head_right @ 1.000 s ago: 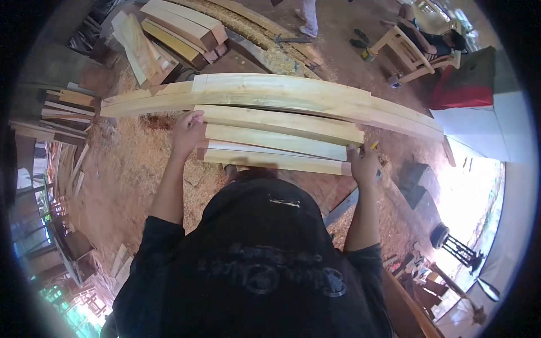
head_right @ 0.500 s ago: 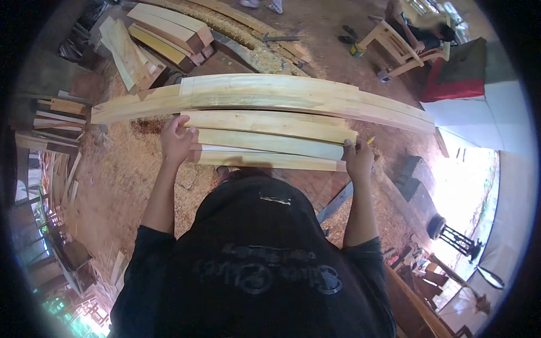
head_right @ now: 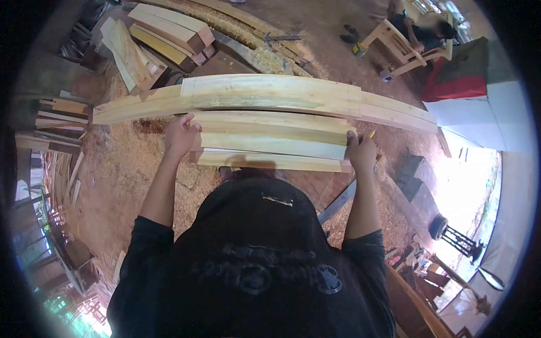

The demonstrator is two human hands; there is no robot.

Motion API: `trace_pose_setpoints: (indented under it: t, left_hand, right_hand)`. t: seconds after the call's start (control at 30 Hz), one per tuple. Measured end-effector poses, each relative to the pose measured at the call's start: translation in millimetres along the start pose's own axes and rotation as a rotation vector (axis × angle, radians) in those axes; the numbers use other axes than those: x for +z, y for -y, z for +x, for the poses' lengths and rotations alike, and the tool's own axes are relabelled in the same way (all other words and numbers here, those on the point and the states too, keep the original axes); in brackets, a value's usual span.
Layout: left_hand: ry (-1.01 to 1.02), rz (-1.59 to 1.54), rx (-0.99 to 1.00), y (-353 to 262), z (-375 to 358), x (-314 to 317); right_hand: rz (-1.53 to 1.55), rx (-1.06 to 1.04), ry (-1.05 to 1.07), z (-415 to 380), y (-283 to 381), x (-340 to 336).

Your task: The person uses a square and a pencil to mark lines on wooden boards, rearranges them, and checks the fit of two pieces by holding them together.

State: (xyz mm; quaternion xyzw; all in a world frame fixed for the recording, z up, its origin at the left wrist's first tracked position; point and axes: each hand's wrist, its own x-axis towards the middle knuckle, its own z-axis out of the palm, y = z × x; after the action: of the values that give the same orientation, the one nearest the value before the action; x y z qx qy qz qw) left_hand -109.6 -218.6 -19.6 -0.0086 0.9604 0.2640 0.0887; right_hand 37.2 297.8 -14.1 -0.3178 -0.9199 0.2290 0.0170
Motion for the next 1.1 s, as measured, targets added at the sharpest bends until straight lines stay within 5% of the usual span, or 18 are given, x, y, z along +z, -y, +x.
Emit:
trace_pose_setpoints:
  t: [0.17,0.27,0.37,0.43,0.5,0.53,0.67,0.77,1.1]
  left_hand:
    - [0.136,-0.124,-0.116,4,6,-13]
    - [0.163,-0.634,-0.254,42,29,-3]
    - [0.170,-0.681,-0.382,35,12,-17]
    - [0.164,-0.630,-0.331,50,-7,-15]
    - [0.169,-0.681,-0.239,54,-18,-8]
    - [0.160,-0.669,-0.157,74,-17,6]
    - [-0.017,-0.344,-0.189,38,-25,8]
    - [0.002,-0.295,-0.311,25,-26,4]
    - [-0.040,-0.314,-0.185,61,-17,21]
  right_hand:
    - [-0.081,-0.035,0.049,12,-13,12]
    - [-0.011,-0.024,0.055,15,-13,14]
    - [0.111,0.011,0.051,7,-20,14]
    - [0.217,0.093,0.127,-9,-9,-3]
    - [0.010,-0.169,-0.015,-3,-75,35]
    - [-0.237,-0.144,0.072,-15,-40,2]
    - [0.212,-0.105,0.086,-25,-39,8]
    - [0.207,-0.033,0.137,-33,-14,-10]
    - [0.324,-0.059,0.211,-41,-20,-23]
